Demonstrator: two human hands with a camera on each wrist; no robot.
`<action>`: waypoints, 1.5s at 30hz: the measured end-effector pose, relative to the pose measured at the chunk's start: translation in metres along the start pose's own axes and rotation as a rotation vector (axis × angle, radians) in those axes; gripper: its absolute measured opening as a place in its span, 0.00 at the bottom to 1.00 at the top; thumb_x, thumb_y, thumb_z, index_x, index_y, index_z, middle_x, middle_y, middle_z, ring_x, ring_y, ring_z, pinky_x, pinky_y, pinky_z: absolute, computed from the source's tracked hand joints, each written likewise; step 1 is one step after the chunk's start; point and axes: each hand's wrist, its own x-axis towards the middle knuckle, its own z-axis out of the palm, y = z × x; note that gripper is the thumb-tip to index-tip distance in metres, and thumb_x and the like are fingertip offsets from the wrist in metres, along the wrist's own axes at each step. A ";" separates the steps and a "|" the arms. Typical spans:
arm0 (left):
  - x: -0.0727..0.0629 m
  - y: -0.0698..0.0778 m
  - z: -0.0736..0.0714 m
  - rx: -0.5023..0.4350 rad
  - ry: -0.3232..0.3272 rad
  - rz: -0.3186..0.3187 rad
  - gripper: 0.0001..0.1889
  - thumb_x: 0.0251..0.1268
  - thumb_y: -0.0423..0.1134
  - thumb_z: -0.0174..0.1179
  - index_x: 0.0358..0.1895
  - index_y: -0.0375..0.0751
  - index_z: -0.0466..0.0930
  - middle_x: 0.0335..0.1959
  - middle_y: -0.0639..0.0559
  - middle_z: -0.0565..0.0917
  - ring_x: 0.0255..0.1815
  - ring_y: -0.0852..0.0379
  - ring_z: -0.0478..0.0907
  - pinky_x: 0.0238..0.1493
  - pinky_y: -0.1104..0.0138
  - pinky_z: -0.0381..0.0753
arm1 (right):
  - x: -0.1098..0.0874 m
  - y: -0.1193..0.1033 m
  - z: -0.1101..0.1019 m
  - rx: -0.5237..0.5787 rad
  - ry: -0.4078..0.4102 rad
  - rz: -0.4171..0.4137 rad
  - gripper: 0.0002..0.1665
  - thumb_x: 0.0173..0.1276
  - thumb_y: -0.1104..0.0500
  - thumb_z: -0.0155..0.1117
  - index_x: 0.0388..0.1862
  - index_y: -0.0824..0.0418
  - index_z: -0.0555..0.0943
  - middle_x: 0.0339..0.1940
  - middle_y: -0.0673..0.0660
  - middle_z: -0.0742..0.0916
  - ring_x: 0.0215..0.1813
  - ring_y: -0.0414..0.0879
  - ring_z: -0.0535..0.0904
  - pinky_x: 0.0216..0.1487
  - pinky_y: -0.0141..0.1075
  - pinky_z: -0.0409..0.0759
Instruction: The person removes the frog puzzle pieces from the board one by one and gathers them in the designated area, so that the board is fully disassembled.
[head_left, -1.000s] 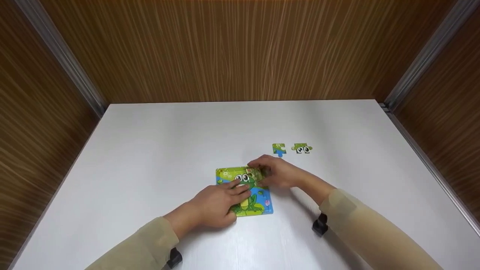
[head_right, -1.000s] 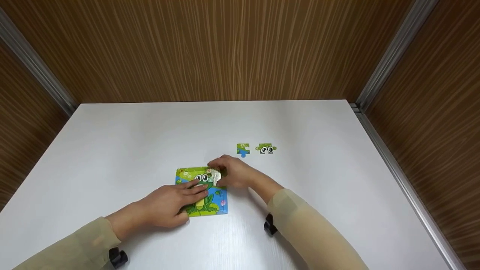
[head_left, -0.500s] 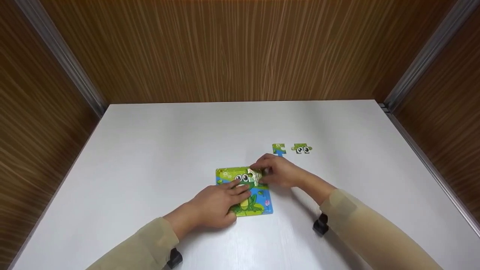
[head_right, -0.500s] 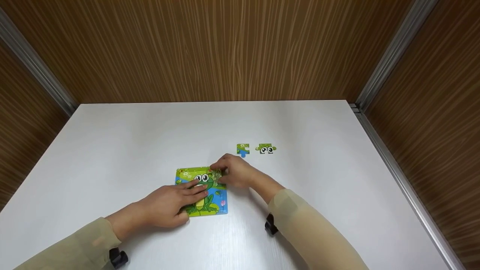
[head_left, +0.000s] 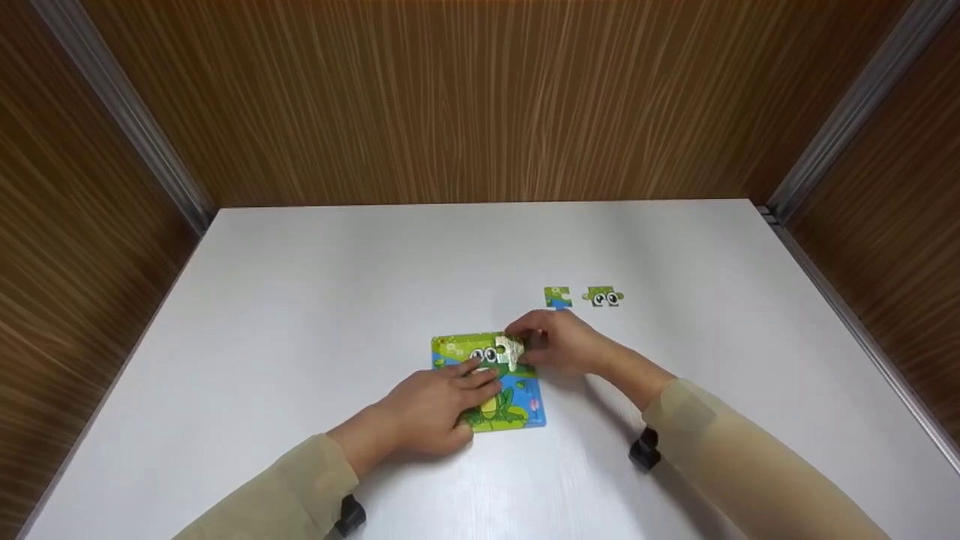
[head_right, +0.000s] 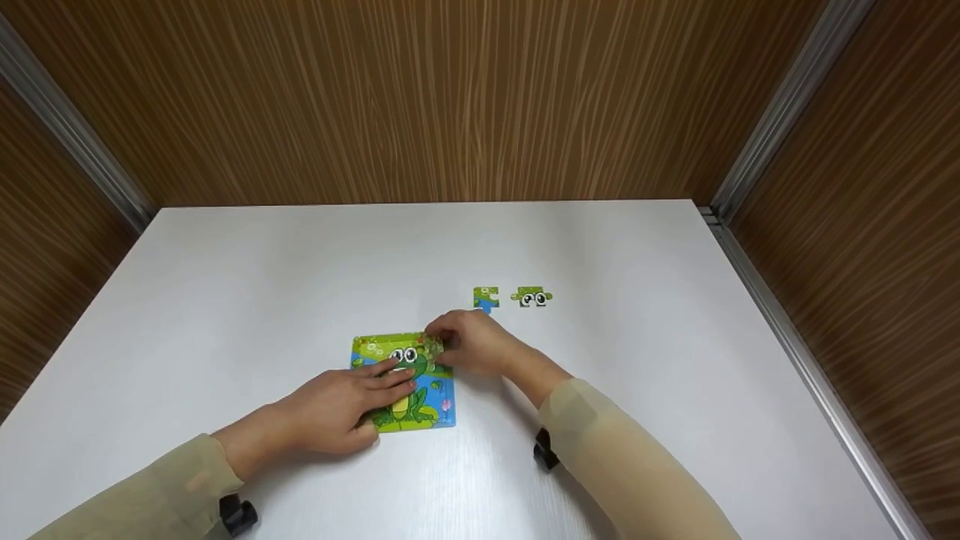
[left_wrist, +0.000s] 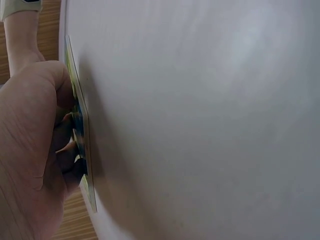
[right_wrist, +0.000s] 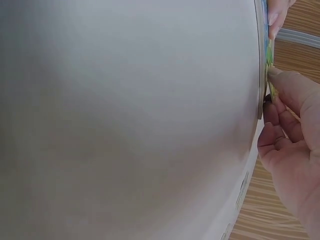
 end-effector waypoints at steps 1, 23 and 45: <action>0.000 0.000 0.000 -0.003 -0.003 -0.002 0.37 0.67 0.41 0.48 0.82 0.53 0.67 0.83 0.58 0.65 0.84 0.48 0.58 0.73 0.50 0.74 | 0.000 0.000 -0.001 0.000 -0.001 -0.010 0.24 0.66 0.66 0.78 0.61 0.64 0.86 0.56 0.57 0.89 0.57 0.52 0.85 0.60 0.49 0.83; -0.001 -0.003 -0.003 -0.054 0.002 0.014 0.34 0.80 0.61 0.50 0.82 0.51 0.67 0.83 0.56 0.65 0.84 0.45 0.60 0.71 0.45 0.75 | -0.002 0.004 -0.001 0.013 -0.004 -0.017 0.22 0.70 0.66 0.74 0.63 0.61 0.86 0.59 0.54 0.89 0.58 0.50 0.83 0.57 0.46 0.82; -0.003 0.001 -0.002 -0.033 0.003 0.010 0.34 0.81 0.61 0.49 0.83 0.52 0.66 0.83 0.56 0.64 0.84 0.46 0.58 0.71 0.45 0.75 | -0.046 0.035 -0.079 0.030 0.214 0.123 0.23 0.73 0.70 0.69 0.66 0.62 0.85 0.63 0.57 0.88 0.63 0.56 0.83 0.56 0.52 0.81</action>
